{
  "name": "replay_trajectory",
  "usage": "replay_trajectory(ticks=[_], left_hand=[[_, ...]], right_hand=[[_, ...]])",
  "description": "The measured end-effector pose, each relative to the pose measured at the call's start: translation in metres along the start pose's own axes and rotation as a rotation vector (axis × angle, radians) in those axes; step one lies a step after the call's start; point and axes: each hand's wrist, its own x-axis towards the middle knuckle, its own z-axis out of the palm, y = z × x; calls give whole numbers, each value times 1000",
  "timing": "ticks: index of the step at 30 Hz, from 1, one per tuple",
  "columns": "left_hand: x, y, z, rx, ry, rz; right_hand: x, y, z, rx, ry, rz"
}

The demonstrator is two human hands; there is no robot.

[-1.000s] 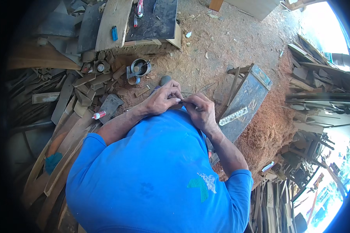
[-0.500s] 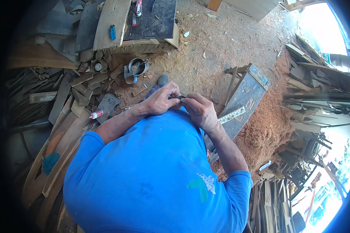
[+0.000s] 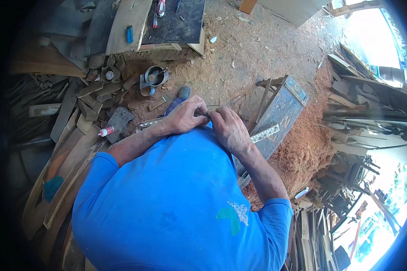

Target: The person works on a wooden piano component by hand, using a screwdriver to secure hardware and checking the movement of the parts.

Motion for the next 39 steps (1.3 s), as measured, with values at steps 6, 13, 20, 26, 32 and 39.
replay_trajectory(ticks=[6,13,20,26,32,39], left_hand=[[0,-3,8,30,56,15],[-2,11,9,-3,188,56],[1,4,20,5,246,263],[6,-6,23,29,160,287],[3,4,25,19,131,177],[4,3,22,66,57,170]], right_hand=[[5,0,-2,-135,4,-67],[5,4,0,-191,92,-165],[7,17,-1,-110,20,-178],[9,22,-10,158,-113,24],[10,40,-14,536,-201,257],[13,28,-24,656,-314,406]])
